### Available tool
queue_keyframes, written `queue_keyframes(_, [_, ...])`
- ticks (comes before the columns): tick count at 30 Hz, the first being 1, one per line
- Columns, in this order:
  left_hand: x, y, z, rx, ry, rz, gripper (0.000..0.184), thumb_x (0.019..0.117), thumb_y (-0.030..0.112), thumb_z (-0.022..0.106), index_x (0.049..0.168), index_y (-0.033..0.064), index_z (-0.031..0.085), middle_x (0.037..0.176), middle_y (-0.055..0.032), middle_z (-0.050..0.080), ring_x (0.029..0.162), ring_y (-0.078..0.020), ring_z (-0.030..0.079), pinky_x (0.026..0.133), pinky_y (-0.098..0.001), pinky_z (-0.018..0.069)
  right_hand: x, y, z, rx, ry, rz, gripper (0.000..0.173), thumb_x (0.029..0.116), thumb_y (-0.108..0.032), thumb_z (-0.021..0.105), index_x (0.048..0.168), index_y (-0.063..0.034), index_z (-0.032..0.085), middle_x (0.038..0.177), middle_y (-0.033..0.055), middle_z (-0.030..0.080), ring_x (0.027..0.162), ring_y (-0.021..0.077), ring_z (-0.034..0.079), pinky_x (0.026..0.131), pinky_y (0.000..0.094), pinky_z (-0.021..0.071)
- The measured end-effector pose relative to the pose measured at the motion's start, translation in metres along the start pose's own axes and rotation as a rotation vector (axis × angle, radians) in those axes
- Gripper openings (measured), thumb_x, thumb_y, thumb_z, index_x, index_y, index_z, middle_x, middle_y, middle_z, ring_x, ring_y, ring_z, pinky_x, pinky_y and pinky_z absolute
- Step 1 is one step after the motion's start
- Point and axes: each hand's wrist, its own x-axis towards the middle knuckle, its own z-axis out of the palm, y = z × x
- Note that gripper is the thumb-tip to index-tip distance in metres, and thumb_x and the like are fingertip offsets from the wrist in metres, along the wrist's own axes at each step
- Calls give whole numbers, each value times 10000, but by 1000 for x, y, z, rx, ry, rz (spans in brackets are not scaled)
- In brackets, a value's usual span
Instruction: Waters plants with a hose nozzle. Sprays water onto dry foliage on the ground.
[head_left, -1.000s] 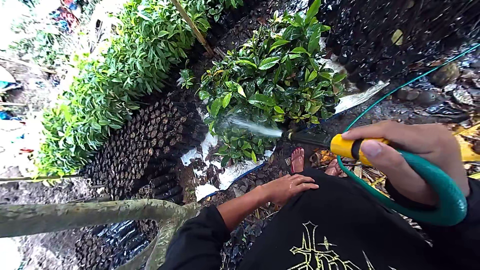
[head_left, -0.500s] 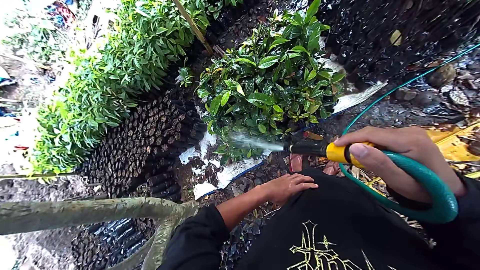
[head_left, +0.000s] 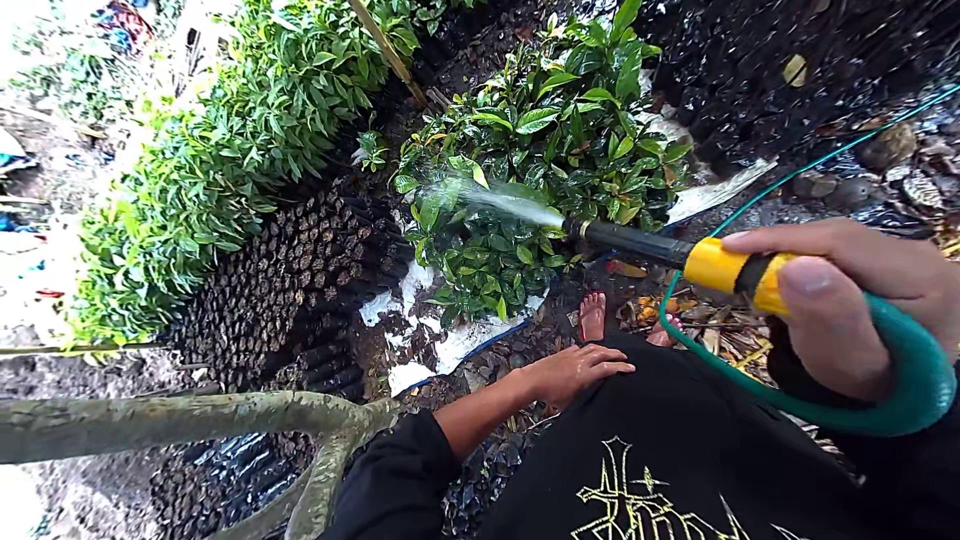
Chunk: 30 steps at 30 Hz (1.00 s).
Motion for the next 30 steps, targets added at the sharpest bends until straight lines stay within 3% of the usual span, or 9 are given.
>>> queue_keyframes(6, [0, -1, -2, -16, -24, -5, 864, 717, -31, 770, 1515, 107, 470, 1579, -162, 437, 1438, -364, 436, 1049, -562, 478, 10, 0, -4, -15, 23, -12, 423, 1061, -412, 480, 1142, -69, 714, 823, -38, 676, 608, 6, 580, 502, 196, 496])
queue_keyframes(14, [-1, -1, -8, -37, -18, -20, 707, 822, -13, 695, 1493, 97, 501, 1566, -149, 459, 1437, -346, 445, 1072, -558, 471, 12, -2, -8, -43, 39, -50, 420, 1061, -391, 480, 1121, -54, 725, 865, -37, 699, 677, 2, 619, 562, 195, 532])
queue_keyframes(24, [-2, -4, -11, -35, -49, -21, 807, 751, -11, 753, 1503, 89, 480, 1572, -157, 445, 1436, -358, 441, 1072, -566, 470, 11, -6, -8, -48, 102, -82, 408, 1061, -359, 485, 1112, -28, 718, 883, -31, 700, 738, -4, 638, 621, 185, 549])
queue_keyframes(30, [-2, -4, -11, -54, -47, -24, 674, 850, -5, 675, 1492, 75, 488, 1568, -159, 453, 1444, -353, 437, 1111, -564, 445, 11, -6, -9, -26, 84, -110, 393, 1061, -334, 493, 1099, -16, 720, 879, -36, 703, 747, -20, 639, 639, 169, 557])
